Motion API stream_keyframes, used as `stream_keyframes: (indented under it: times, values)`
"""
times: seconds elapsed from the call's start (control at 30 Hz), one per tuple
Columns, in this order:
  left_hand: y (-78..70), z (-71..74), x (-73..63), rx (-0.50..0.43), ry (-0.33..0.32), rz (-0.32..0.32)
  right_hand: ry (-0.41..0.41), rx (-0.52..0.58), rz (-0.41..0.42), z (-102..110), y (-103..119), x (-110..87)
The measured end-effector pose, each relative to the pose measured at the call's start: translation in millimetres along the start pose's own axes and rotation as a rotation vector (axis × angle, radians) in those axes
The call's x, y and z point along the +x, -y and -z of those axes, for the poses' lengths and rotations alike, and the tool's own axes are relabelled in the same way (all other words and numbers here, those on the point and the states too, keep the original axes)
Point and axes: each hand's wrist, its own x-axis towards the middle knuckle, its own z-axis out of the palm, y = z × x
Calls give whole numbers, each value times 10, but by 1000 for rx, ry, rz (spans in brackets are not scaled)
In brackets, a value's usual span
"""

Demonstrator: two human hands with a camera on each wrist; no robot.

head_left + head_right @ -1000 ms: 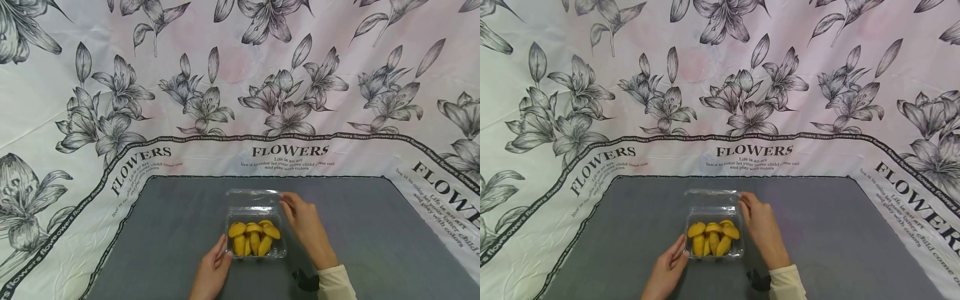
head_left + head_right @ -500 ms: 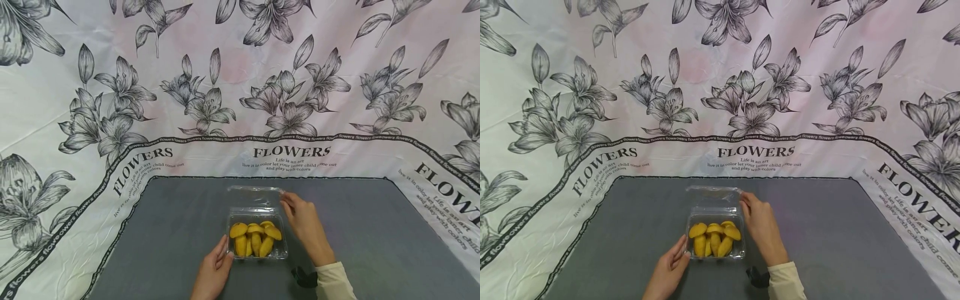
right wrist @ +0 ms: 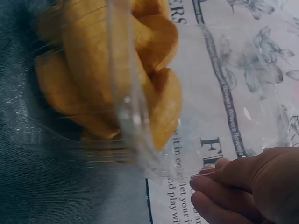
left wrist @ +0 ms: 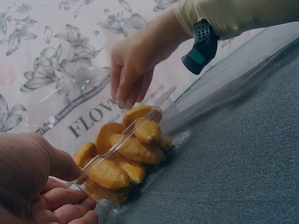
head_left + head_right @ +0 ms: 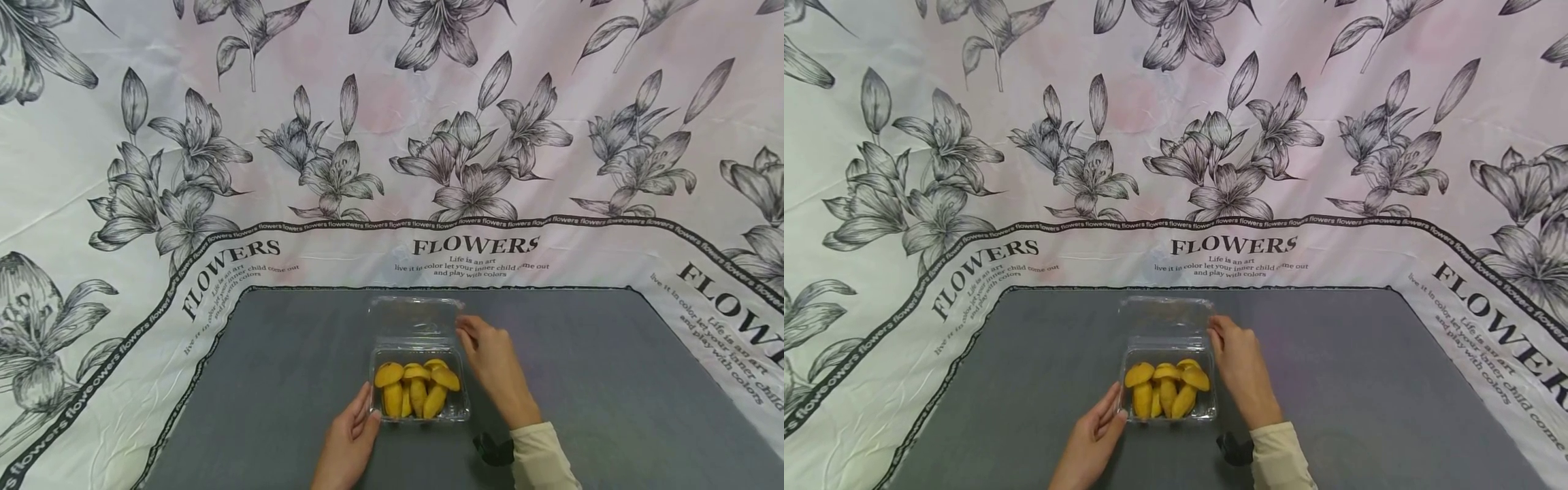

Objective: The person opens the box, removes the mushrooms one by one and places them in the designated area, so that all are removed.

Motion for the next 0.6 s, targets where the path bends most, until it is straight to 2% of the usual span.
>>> stream_keyframes:
  times: [0.37,0.6]
  values:
    - [7,-3,4,-8,16,26,64,33,-60,-62,-85,-9]
    - [-28,21,22,1,28,45,104,38,-56,-82,-103,16]
